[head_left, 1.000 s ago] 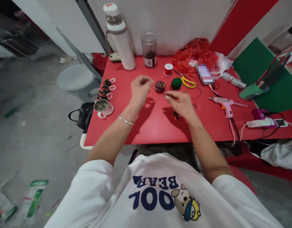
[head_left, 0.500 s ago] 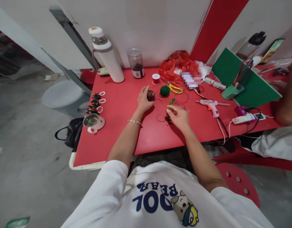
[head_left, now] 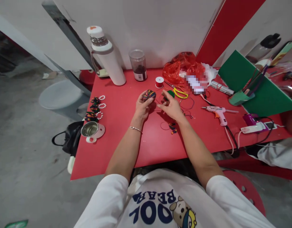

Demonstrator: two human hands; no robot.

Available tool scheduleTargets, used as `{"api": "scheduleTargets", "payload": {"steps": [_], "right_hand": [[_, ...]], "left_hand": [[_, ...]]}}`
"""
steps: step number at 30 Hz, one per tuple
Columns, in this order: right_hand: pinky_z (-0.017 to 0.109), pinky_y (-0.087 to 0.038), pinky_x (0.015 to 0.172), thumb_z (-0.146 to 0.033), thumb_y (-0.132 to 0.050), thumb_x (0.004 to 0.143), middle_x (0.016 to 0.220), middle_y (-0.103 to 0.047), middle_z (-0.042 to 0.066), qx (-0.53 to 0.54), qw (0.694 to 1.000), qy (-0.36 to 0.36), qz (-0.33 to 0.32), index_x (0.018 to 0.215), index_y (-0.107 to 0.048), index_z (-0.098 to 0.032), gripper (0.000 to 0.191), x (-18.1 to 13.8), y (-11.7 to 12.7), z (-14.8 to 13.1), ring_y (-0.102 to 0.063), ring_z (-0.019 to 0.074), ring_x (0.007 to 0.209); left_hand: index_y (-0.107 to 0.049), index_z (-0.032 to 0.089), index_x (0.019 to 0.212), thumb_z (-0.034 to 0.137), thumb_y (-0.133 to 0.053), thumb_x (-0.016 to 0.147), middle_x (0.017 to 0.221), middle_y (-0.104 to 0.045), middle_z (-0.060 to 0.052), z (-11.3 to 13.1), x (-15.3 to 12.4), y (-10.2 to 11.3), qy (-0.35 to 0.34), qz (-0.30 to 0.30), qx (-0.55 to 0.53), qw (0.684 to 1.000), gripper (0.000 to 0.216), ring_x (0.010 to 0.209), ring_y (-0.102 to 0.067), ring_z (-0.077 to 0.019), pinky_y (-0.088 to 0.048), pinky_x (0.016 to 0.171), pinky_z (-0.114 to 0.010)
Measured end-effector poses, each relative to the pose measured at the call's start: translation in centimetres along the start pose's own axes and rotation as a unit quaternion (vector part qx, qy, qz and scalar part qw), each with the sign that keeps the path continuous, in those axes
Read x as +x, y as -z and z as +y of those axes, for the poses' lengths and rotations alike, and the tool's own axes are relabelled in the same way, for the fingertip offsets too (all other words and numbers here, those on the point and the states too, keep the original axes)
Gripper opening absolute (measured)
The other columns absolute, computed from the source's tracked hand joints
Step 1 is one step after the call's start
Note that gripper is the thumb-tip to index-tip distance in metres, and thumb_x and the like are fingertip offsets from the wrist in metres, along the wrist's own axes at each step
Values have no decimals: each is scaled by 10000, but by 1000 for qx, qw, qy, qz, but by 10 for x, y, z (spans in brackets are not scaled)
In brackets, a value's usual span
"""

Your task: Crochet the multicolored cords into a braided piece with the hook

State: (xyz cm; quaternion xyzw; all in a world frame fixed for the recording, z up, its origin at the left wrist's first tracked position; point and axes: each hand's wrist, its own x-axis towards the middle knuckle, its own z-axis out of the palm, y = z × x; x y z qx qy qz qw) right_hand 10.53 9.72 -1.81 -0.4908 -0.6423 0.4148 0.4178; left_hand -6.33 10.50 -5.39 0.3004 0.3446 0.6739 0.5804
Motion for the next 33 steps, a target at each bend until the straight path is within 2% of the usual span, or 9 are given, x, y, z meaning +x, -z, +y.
{"api": "scheduleTargets", "payload": {"steps": [3, 5, 7, 9, 13, 16, 22, 28, 33], "right_hand": [[320, -650, 738, -273, -823, 789, 1438, -709, 141, 82, 995, -55, -25, 1547, -548, -248, 807, -1, -9, 1, -707, 124, 733], [300, -632, 683, -338, -800, 815, 1128, -812, 99, 98, 992, -76, -37, 1371, -701, -195, 583, -3, -9, 2, -722, 149, 730], [288, -609, 658, -418, -759, 847, 876, -789, 48, 90, 993, -74, -27, 1119, -800, -186, 360, -4, -4, 3, -715, 161, 717], [276, -577, 647, -495, -726, 862, 790, -743, 20, 75, 995, -57, 12, 969, -801, -195, 327, -7, 4, 4, -680, 152, 700], [257, -484, 616, -609, -688, 870, 696, -632, -23, 57, 996, -18, 70, 883, -733, -206, 405, -11, 19, 2, -551, 119, 629], [265, -464, 635, -632, -661, 895, 675, -585, -37, 49, 996, 8, 70, 863, -700, -217, 417, -13, 23, -3, -510, 115, 621], [279, -478, 682, -563, -666, 921, 696, -602, -31, 30, 995, 47, 79, 851, -695, -216, 355, -17, 34, -12, -538, 122, 653], [291, -482, 661, -588, -679, 891, 687, -615, -28, 3, 977, 35, 209, 834, -694, -219, 373, -21, 71, 4, -558, 139, 648], [318, -510, 681, -618, -657, 874, 673, -605, -21, -16, 956, 31, 293, 843, -692, -205, 415, -15, 86, 20, -571, 154, 643]], "left_hand": [[-695, 306, 1143, 339, -1028, 537, 1061, -741, -4, 2, 1, 1, 12, -17, -11, 1000, 692, 976, -720, -185, -572, 892, -325], [-694, 301, 1121, 323, -1039, 517, 1051, -741, -3, 2, 3, 1, 12, -15, -11, 1000, 695, 961, -714, -176, -567, 858, -302], [-685, 301, 1097, 307, -1038, 516, 1025, -735, 7, 1, 5, 2, 17, -7, -18, 1000, 680, 911, -704, -159, -562, 796, -280], [-670, 299, 1075, 290, -1027, 533, 999, -728, 20, 1, 4, 3, 26, -6, -31, 999, 649, 848, -690, -141, -563, 743, -267], [-655, 292, 1089, 171, -974, 547, 1001, -741, 13, 5, -3, 1, 84, -30, -26, 996, 640, 876, -714, -160, -588, 735, -268], [-642, 312, 1187, 128, -898, 604, 1056, -751, -10, 7, -7, 0, 133, -59, -28, 989, 662, 1075, -743, -224, -617, 876, -335], [-665, 234, 1038, 338, -844, 792, 1123, -754, -83, 9, 2, 7, 104, -18, -78, 991, 322, 1198, -717, -246, -588, 1064, -396], [-683, 251, 1014, 362, -823, 867, 1142, -752, -60, 15, 3, 7, 79, 39, -84, 993, 231, 1268, -681, -262, -618, 1045, -444], [-690, 271, 1069, 221, -839, 769, 1142, -746, -39, 15, -1, 5, 105, 4, -75, 992, 338, 1132, -708, -231, -637, 970, -409]]}}
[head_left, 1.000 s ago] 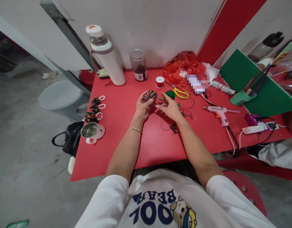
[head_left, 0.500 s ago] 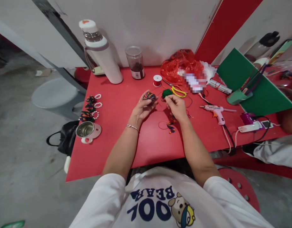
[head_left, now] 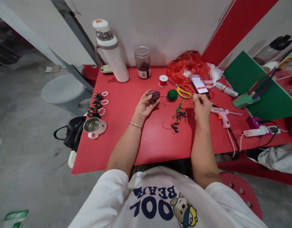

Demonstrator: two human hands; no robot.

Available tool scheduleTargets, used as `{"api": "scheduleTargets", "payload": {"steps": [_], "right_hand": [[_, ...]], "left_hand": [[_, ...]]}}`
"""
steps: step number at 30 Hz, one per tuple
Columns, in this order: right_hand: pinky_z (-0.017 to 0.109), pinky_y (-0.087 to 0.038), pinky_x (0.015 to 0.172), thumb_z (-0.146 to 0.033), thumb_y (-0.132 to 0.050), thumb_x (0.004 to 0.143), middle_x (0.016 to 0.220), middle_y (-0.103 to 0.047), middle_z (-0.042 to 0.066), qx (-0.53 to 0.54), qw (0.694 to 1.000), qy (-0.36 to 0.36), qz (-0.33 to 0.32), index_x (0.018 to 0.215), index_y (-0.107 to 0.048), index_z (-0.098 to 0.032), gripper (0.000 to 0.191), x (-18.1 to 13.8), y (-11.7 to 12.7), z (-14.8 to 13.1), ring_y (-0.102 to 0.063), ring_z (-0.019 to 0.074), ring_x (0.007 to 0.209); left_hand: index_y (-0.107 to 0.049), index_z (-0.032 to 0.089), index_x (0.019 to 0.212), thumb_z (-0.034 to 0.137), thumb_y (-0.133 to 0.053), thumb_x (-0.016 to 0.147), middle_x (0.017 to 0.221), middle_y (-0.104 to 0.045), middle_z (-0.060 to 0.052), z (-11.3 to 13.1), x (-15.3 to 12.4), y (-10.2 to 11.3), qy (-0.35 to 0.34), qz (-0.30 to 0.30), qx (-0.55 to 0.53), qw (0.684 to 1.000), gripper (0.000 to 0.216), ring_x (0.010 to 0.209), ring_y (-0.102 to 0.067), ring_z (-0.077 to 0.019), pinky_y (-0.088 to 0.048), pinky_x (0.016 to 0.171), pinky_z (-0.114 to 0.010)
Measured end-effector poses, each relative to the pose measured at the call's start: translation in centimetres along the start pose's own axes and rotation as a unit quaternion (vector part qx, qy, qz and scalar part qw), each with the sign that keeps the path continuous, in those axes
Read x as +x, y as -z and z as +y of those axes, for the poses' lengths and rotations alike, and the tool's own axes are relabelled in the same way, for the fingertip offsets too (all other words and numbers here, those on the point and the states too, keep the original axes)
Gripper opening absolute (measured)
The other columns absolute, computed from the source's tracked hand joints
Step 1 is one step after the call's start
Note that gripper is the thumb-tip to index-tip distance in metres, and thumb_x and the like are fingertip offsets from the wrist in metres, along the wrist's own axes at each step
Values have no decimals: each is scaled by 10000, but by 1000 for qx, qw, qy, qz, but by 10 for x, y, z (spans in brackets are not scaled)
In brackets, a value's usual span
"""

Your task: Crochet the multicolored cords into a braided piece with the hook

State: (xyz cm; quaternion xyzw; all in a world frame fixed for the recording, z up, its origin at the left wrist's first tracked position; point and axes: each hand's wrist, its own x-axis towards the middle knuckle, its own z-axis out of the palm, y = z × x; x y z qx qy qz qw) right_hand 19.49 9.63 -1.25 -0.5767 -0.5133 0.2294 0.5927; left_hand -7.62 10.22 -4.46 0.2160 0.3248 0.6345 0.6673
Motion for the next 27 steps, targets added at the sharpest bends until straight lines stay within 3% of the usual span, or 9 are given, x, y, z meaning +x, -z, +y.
{"api": "scheduleTargets", "payload": {"steps": [3, 6, 8, 10, 13, 16, 20, 23, 27], "right_hand": [[335, -536, 738, -567, -589, 936, 710, -641, -2, -48, 998, 32, 36, 860, -697, -202, 388, 8, 4, 0, -606, 170, 698], [371, -562, 791, -428, -647, 899, 808, -711, 37, -142, 988, 54, 3, 864, -735, -201, 246, 9, 7, -9, -627, 190, 737], [380, -580, 789, -298, -712, 811, 1010, -770, 75, -174, 979, 72, -72, 965, -775, -205, 191, 3, -1, -18, -621, 176, 715], [354, -591, 725, -204, -720, 746, 1168, -771, 83, -131, 974, 75, -171, 1194, -760, -223, 451, -6, -18, -25, -594, 138, 650], [282, -581, 589, -192, -713, 748, 995, -781, 14, 3, 937, -13, -349, 1490, -595, -260, 755, -19, -54, -32, -593, 117, 594], [250, -592, 549, -189, -742, 759, 888, -776, 6, 54, 889, -107, -443, 1213, -757, -222, 455, -19, -77, -36, -660, 134, 663], [214, -569, 531, -229, -758, 851, 718, -732, 7, 33, 897, -142, -417, 857, -784, -185, 51, -6, -77, -41, -622, 105, 593], [192, -561, 543, -274, -754, 897, 676, -706, -2, 46, 914, -167, -367, 817, -771, -187, 120, 2, -71, -47, -612, 88, 576], [206, -569, 547, -400, -699, 944, 767, -728, 4, 97, 914, -219, -327, 1034, -794, -218, 224, 2, -71, -52, -646, 104, 634]], "left_hand": [[-697, 276, 1064, 171, -825, 699, 1127, -743, -27, 1, -3, 0, 10, -24, 17, 1000, 401, 1068, -714, -226, -639, 918, -400], [-713, 278, 1073, 143, -844, 635, 1118, -746, -24, 2, -6, -1, 3, -54, 44, 998, 476, 1083, -718, -243, -627, 936, -425], [-728, 275, 1097, 126, -869, 595, 1106, -757, -33, 2, -7, -2, -1, -78, 52, 996, 543, 1089, -724, -255, -621, 948, -432], [-734, 270, 1107, 133, -905, 574, 1108, -768, -43, 1, -8, -3, -3, -101, 52, 993, 576, 1086, -731, -262, -621, 950, -433], [-739, 254, 1074, 173, -958, 559, 1086, -775, -45, 0, -10, -4, -8, -122, 48, 991, 566, 1052, -738, -248, -623, 938, -408], [-740, 248, 1059, 177, -962, 549, 1096, -775, -41, 4, -11, -3, -19, -118, 43, 992, 561, 1052, -737, -233, -615, 936, -371], [-753, 259, 1103, 174, -858, 627, 1220, -765, -63, 11, -10, -1, -12, -120, 33, 992, 495, 1178, -716, -277, -596, 1017, -423], [-771, 236, 1101, 193, -799, 668, 1209, -765, -84, 13, -9, -2, 10, -121, 26, 992, 436, 1198, -709, -306, -589, 1037, -465], [-781, 242, 1100, 153, -878, 648, 1172, -773, -69, 7, -7, -4, 4, -118, 37, 992, 470, 1142, -723, -276, -590, 1018, -437]]}}
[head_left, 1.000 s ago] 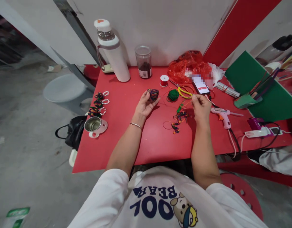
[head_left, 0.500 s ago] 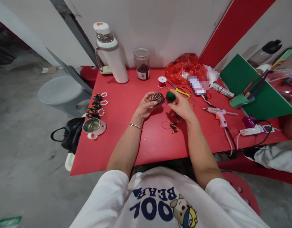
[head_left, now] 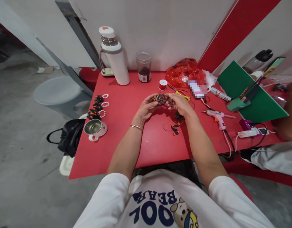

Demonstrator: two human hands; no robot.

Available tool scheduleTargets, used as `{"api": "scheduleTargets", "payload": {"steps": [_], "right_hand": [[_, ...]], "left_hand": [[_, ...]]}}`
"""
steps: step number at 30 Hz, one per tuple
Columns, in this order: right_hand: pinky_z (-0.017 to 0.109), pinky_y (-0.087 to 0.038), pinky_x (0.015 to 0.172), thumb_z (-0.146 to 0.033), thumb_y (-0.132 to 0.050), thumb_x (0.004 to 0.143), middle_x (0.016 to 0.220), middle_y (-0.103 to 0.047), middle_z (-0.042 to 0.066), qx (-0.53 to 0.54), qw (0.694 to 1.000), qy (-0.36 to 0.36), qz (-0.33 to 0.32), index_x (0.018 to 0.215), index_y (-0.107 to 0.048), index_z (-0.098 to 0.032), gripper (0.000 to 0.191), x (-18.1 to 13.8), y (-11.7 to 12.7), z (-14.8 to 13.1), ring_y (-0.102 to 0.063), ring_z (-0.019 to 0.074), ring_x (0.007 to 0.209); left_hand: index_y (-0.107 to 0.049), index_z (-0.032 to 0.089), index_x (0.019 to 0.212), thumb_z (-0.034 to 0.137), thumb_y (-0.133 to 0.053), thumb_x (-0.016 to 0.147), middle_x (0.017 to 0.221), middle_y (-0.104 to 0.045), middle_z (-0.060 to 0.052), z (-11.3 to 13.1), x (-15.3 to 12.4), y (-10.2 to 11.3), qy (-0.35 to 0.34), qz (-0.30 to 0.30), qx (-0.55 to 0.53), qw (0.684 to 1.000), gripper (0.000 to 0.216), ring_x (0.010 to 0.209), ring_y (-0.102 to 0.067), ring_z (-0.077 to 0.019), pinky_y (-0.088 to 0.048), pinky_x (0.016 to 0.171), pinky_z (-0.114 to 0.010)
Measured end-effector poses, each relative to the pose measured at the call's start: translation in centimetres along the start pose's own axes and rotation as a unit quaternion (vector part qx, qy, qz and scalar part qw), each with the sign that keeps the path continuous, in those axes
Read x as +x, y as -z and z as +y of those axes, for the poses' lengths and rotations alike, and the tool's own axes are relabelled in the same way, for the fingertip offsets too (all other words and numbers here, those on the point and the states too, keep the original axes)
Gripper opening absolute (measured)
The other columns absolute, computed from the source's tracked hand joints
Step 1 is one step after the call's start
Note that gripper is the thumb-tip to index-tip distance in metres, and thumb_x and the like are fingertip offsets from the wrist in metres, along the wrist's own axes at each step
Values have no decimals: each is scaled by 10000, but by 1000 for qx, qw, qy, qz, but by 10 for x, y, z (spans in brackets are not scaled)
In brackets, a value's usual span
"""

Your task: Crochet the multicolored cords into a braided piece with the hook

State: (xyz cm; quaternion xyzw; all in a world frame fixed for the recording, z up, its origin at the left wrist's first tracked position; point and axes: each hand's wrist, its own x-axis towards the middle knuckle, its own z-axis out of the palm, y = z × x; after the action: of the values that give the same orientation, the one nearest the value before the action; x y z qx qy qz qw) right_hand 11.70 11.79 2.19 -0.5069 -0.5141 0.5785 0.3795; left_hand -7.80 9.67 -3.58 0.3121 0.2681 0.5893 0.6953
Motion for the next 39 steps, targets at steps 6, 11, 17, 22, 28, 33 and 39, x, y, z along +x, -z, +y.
{"api": "scheduleTargets", "payload": {"steps": [6, 11, 17, 22, 28, 33, 39], "right_hand": [[237, -578, 640, -396, -755, 861, 924, -774, 33, -56, 998, 32, -5, 1103, -805, -231, 297, 4, -2, 11, -680, 133, 759], [290, -587, 713, -380, -720, 840, 981, -785, 41, -92, 992, 80, -12, 1117, -815, -237, 326, 12, 2, 21, -681, 160, 818], [313, -592, 749, -452, -742, 828, 988, -811, 46, -111, 985, 130, -6, 1087, -830, -228, 354, 16, 1, 30, -690, 163, 807], [319, -601, 742, -472, -765, 831, 832, -797, 31, -109, 974, 174, 90, 1000, -845, -194, 335, 19, 8, 24, -690, 157, 744], [319, -608, 731, -434, -792, 824, 836, -805, 36, -98, 946, 226, 211, 986, -841, -188, 298, 1, 63, -1, -719, 159, 731], [320, -586, 709, -377, -754, 841, 749, -757, 15, -154, 909, 227, 314, 982, -834, -171, 262, -26, 120, 6, -678, 148, 653], [435, -597, 929, -257, -640, 893, 888, -803, 64, -283, 835, 195, 430, 993, -821, -157, 230, -35, 137, 16, -750, 248, 883]], "left_hand": [[-790, 214, 1111, 273, -888, 699, 1131, -788, -83, -3, 2, 1, 22, 22, -20, 999, 428, 1022, -737, -231, -610, 912, -371], [-746, 176, 966, 229, -879, 655, 957, -779, -54, -4, 5, 5, 29, 61, -2, 998, 342, 875, -735, -185, -613, 847, -341], [-687, 180, 875, 164, -871, 593, 838, -726, -1, -6, 6, 4, 16, 94, 23, 995, 337, 758, -707, -146, -585, 718, -283], [-671, 182, 825, 82, -794, 562, 785, -674, 24, -4, 8, 7, -9, 116, 31, 993, 307, 688, -645, -104, -521, 619, -219], [-649, 191, 822, 53, -746, 535, 816, -673, 21, 0, 11, 11, -20, 128, 15, 991, 333, 735, -658, -120, -556, 672, -250], [-658, 190, 825, 43, -748, 548, 782, -665, 17, 0, 11, 8, -17, 115, 16, 993, 326, 706, -639, -116, -527, 642, -237], [-656, 187, 792, 37, -714, 558, 776, -660, 9, 6, 7, 11, -24, 137, 21, 990, 285, 675, -621, -110, -499, 604, -223]]}}
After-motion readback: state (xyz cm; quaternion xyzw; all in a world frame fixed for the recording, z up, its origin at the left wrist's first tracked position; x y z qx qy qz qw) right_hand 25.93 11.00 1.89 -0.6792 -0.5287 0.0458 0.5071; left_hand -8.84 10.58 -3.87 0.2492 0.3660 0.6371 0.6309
